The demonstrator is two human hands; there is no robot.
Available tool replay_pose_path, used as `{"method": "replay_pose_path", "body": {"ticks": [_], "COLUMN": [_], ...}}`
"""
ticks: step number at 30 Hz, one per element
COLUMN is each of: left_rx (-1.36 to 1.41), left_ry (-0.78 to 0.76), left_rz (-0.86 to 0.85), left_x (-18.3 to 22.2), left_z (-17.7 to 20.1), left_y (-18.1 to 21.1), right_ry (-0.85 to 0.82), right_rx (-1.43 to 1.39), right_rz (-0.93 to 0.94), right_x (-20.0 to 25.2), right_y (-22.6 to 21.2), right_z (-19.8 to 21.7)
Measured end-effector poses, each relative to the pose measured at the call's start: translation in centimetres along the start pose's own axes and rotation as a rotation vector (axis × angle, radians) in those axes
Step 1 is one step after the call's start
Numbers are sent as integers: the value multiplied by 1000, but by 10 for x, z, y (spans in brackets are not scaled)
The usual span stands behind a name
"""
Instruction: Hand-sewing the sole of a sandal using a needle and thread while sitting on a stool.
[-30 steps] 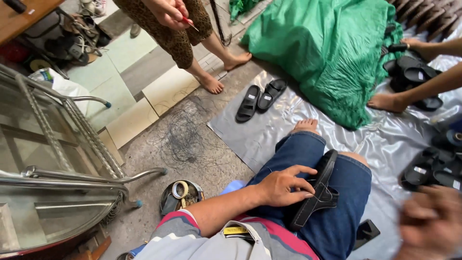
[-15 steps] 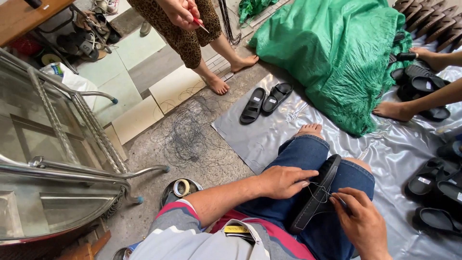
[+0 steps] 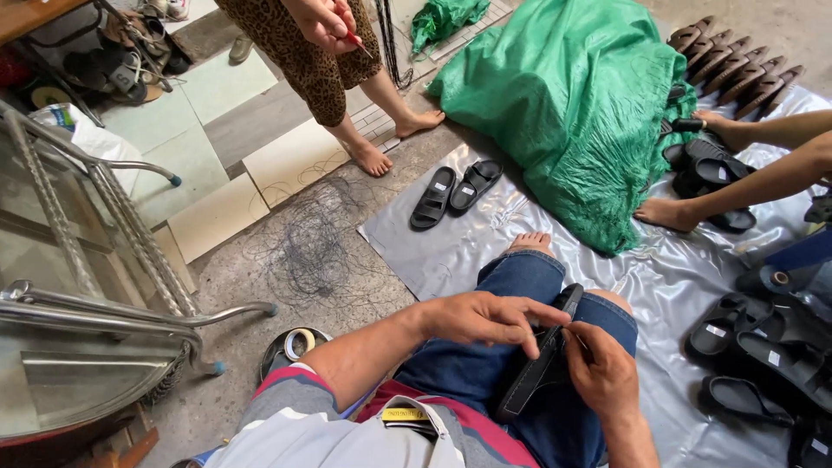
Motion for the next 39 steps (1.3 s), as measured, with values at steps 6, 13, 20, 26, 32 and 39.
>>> {"method": "replay_pose_path", "body": {"ticks": [6,13,20,26,32,39], "left_rx": [256,-746,-563,-272,-768,-849], "left_ry": [215,481,282,286,594,178], "left_rz": [147,549,504,428,392,-32], "left_x": [-1,-4,0,-5,31,-19], "left_z": [-10,-8,6,17,120,46], "left_y": [17,-21,-76,-75,-97,-61], "right_ry": [-8,-115,-95,-178,-396,-526], "right_rx": [-45,21,-77,-110,-164,72], "right_rz": [-87,-211,-307,-301,-198,147], "right_x": [-1,5,12,5,4,-17], "right_y": [-8,-6,-8,-3,6,-12], "right_z": [6,16,16,29,77,62]}}
Point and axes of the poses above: each hand's wrist, its own x-axis away from the middle knuckle, its own z-axis out of the back of the hand, y = z × x, the point moved 3 cm from there along -x, towards the middle knuckle, and after that the axes turned 11 degrees about y, right-handed, at the moved point
